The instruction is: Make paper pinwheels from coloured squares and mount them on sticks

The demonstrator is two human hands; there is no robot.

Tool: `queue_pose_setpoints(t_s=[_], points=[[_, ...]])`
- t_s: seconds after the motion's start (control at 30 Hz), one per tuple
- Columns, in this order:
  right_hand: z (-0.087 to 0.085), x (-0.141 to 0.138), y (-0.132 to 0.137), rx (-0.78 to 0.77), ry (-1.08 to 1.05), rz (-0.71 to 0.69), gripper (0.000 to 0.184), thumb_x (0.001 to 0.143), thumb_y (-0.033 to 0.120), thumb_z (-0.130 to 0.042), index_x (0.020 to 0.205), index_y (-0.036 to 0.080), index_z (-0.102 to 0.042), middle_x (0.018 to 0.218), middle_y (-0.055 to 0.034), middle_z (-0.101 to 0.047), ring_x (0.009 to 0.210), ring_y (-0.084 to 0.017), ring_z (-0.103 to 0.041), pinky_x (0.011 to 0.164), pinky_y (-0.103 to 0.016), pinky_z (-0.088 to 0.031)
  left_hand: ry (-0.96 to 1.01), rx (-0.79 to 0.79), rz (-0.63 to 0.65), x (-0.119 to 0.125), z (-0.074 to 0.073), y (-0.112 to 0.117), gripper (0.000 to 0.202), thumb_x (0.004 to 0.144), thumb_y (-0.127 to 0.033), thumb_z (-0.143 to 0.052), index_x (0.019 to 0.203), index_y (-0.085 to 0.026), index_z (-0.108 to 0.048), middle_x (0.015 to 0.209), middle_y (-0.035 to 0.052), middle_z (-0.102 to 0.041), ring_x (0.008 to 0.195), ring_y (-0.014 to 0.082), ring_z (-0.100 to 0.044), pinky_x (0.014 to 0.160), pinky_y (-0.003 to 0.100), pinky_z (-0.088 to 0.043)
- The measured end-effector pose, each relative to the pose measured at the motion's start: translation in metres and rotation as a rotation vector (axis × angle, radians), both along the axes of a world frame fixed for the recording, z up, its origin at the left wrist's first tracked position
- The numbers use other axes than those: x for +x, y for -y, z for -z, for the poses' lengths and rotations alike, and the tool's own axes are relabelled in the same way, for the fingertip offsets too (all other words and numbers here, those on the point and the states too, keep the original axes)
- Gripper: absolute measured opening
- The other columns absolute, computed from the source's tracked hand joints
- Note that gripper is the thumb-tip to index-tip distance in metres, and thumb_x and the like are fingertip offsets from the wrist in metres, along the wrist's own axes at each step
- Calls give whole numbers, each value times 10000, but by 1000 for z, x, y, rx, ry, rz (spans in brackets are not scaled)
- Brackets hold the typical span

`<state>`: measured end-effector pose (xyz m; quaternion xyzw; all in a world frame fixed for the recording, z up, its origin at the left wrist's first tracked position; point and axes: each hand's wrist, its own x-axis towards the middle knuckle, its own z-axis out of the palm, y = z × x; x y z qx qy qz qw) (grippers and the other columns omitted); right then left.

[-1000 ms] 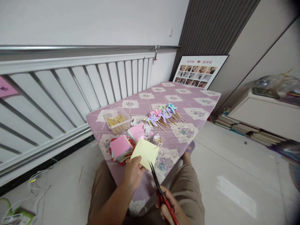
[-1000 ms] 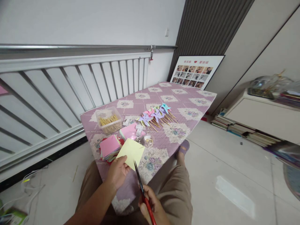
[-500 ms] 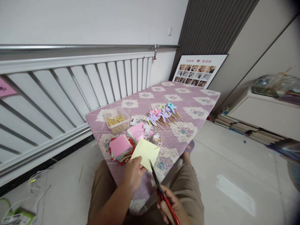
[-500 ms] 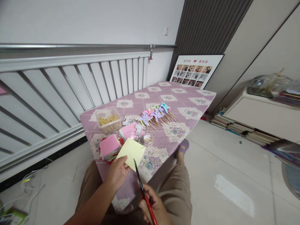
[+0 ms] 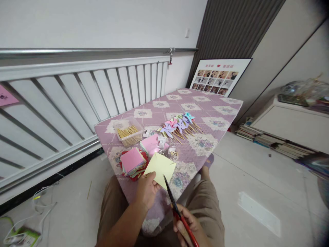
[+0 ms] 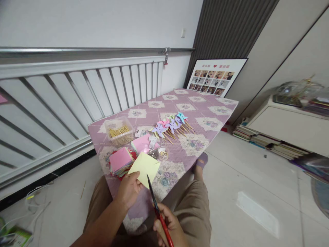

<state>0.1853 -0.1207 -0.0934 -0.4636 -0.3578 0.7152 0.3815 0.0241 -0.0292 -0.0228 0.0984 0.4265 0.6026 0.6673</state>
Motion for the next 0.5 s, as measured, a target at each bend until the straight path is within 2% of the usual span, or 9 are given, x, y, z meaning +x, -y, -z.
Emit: queue_pose_setpoints(t_s=[0.27,0.5], points=[[10,1,1,8,-23,-14,649,663,601,-742,1167,238,-554,634,45,-579,385,-31,-444,346,-126,-309,39,9,-2,0,-1,1,228,587,-222,-759,756,-142,-629,754,49,-726,641,148,-659,584,237,-493],[9,1,-2,1,-2,-19,656,651,607,-747,1163,240,-564,626,54,-570,365,-11,-411,342,-115,-319,40,25,5,-1,3,1,219,612,-227,-754,785,-135,-654,779,50,-732,653,146,-657,603,238,-502]])
